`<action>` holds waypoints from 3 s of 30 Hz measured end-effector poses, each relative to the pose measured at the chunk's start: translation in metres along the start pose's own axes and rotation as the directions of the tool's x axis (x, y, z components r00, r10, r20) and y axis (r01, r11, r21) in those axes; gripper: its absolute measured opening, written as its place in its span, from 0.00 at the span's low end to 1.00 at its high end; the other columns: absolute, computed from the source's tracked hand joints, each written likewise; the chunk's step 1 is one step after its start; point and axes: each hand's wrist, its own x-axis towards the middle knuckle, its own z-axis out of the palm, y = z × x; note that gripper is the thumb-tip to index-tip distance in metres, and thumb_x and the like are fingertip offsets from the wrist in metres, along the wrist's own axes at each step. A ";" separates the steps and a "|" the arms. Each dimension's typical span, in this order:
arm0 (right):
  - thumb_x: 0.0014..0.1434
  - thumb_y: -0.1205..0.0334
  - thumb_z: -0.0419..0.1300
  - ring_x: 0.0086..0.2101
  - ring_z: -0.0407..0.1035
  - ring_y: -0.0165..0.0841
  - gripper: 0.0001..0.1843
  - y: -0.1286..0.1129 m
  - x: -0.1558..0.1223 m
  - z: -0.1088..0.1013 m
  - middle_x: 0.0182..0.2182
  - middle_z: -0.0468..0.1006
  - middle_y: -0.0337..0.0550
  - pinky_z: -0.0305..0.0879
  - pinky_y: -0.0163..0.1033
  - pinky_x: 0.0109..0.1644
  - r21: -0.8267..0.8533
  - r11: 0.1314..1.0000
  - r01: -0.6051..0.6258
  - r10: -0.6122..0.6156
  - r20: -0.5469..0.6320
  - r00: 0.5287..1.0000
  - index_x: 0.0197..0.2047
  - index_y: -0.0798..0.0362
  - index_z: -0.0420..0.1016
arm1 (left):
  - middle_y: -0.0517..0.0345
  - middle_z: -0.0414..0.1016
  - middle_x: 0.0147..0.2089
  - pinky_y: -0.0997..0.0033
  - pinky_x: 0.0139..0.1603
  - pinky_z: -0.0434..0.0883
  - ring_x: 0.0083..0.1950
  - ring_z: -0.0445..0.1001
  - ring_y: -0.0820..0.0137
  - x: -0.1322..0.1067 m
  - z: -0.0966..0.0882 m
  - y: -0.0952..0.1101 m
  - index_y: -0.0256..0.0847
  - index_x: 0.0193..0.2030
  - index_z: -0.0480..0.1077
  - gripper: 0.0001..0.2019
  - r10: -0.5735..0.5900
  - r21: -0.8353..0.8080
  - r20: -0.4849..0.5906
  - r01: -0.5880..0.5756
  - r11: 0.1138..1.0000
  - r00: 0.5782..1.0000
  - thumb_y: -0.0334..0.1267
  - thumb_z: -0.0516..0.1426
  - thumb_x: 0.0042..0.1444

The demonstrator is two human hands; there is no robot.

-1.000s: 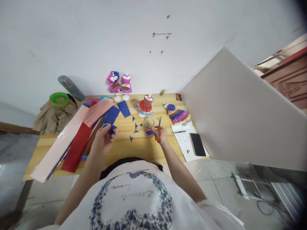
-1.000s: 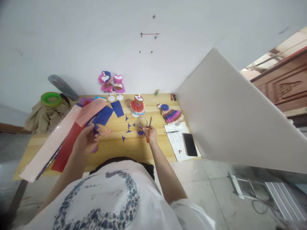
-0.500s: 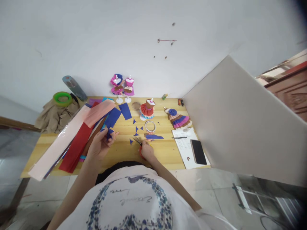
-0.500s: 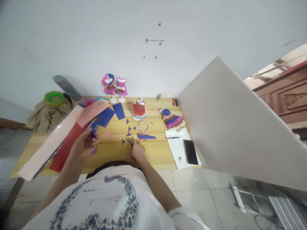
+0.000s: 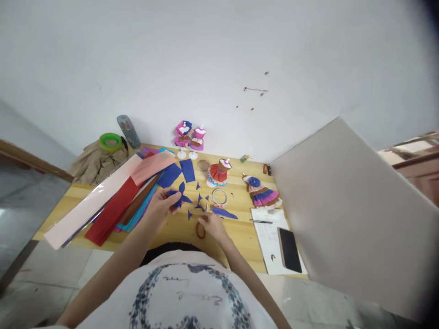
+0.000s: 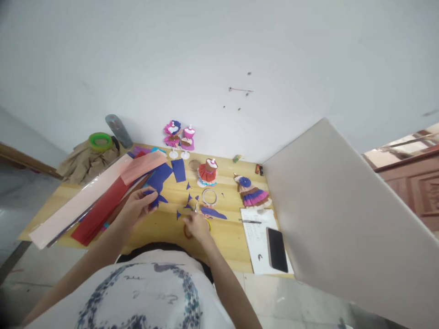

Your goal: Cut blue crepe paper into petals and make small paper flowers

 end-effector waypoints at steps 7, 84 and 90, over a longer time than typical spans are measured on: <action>0.55 0.41 0.64 0.37 0.74 0.35 0.23 -0.069 -0.025 -0.113 0.36 0.80 0.43 0.69 0.38 0.41 0.755 0.393 0.524 -0.342 -0.409 0.846 0.41 0.51 0.80 | 0.66 0.63 0.16 0.77 0.19 0.51 0.18 0.57 0.79 0.004 0.044 0.038 0.37 0.23 0.72 0.10 0.060 0.426 0.229 -0.155 0.892 0.972 0.40 0.65 0.41; 0.57 0.65 0.56 0.52 0.68 0.51 0.25 0.051 0.010 0.089 0.52 0.70 0.65 0.62 0.49 0.56 -0.061 0.967 -0.246 0.232 -0.179 0.956 0.57 0.61 0.65 | 0.59 0.76 0.27 0.71 0.33 0.71 0.29 0.73 0.73 -0.005 0.029 0.014 0.36 0.28 0.73 0.11 0.037 -0.448 0.034 -0.017 0.894 0.999 0.32 0.70 0.37; 0.56 0.69 0.55 0.55 0.64 0.55 0.28 0.059 0.008 0.096 0.55 0.66 0.67 0.59 0.55 0.56 0.006 0.965 -0.263 0.257 -0.239 0.936 0.61 0.59 0.63 | 0.59 0.75 0.25 0.71 0.33 0.69 0.28 0.73 0.72 -0.005 0.032 0.017 0.36 0.28 0.73 0.11 0.110 -0.436 0.071 -0.069 0.897 0.991 0.33 0.69 0.39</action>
